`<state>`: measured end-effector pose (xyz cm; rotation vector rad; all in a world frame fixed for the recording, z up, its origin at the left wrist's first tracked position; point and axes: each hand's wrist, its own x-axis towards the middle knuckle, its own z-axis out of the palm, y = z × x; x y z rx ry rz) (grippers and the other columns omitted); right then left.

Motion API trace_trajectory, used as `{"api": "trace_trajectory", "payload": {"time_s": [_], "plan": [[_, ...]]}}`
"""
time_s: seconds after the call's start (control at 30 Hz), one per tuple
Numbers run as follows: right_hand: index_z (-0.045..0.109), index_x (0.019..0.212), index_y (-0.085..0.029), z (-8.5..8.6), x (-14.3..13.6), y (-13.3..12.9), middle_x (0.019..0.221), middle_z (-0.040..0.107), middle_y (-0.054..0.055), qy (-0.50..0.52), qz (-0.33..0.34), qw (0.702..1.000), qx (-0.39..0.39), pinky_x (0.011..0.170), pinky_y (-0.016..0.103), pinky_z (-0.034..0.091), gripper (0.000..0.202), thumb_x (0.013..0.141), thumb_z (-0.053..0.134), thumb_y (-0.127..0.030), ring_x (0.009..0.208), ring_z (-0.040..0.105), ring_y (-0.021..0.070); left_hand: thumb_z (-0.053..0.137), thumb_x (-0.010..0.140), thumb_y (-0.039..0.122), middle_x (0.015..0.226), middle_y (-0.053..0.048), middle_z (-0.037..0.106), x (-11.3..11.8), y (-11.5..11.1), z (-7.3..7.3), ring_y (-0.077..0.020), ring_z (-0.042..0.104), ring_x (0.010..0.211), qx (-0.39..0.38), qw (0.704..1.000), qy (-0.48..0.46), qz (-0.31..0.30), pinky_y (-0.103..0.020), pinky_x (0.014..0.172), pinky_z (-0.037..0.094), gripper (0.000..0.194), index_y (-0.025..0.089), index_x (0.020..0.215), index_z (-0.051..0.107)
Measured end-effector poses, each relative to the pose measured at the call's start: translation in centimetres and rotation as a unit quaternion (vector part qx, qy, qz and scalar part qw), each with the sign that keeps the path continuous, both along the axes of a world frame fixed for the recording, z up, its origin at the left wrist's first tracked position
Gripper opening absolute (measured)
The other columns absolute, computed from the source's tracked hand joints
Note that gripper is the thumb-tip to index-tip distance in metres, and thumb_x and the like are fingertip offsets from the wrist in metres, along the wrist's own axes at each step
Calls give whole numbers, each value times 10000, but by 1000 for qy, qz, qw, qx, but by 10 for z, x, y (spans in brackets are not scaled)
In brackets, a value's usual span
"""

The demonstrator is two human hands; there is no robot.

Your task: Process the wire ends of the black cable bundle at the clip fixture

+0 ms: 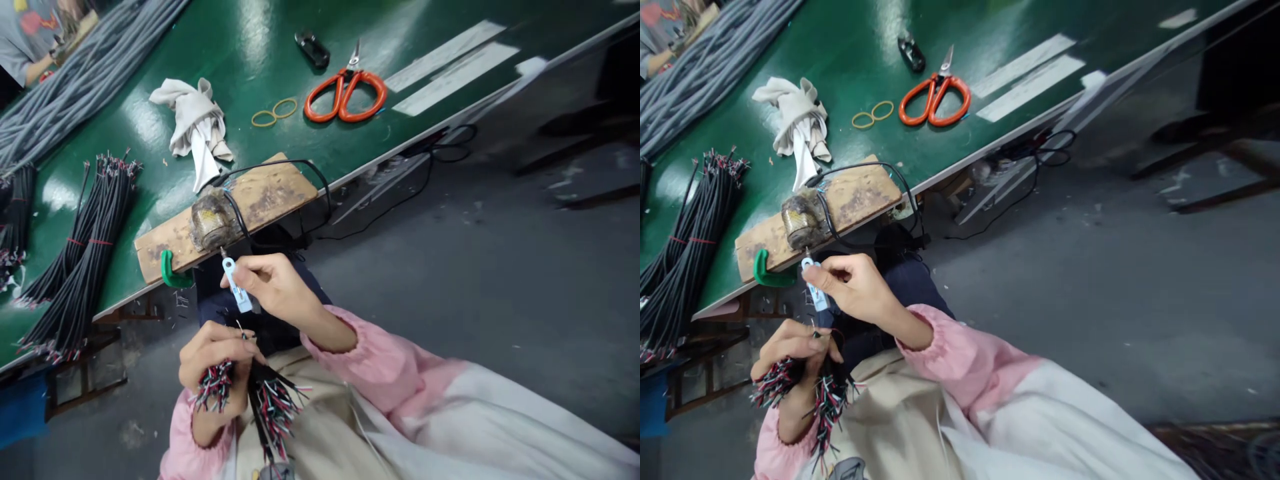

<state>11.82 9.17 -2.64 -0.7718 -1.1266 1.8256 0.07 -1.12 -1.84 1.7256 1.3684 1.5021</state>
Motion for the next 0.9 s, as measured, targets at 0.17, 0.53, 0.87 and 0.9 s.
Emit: {"api": "trace_trajectory", "payload": {"time_s": [0.17, 0.53, 0.87, 0.9], "plan": [[675, 628, -129, -3, -10, 0, 572, 563, 5, 129, 48, 985, -103, 487, 228, 325, 588, 708, 688, -712, 522, 463, 85, 627, 828, -10, 751, 11, 694, 3, 13, 2, -119, 692, 631, 49, 999, 16, -9, -218, 560, 555, 213, 176, 905, 696], [717, 638, -130, -25, -11, -9, 587, 638, 17, 274, 88, 919, -269, 541, 210, 412, 517, 665, 778, -642, 567, 542, 97, 636, 814, -18, 722, 31, 687, 9, 15, 4, -99, 668, 550, -6, 1000, 14, 0, -218, 576, 555, 227, 189, 879, 702], [719, 706, -160, -28, 19, -43, 694, 582, -13, 171, 83, 976, -108, 606, 227, 414, 317, 742, 813, -461, 622, 513, 87, 686, 783, 12, 667, 21, 709, 6, -4, 17, -96, 638, 501, -113, 992, 48, -16, -185, 509, 510, 201, 194, 863, 714], [706, 710, -163, -27, 21, -44, 692, 558, -18, 161, 79, 980, -89, 606, 230, 413, 308, 765, 798, -452, 623, 503, 88, 709, 777, 30, 672, 20, 717, 5, -4, 15, -100, 647, 496, -134, 990, 35, -9, -185, 506, 515, 190, 196, 869, 715]]}}
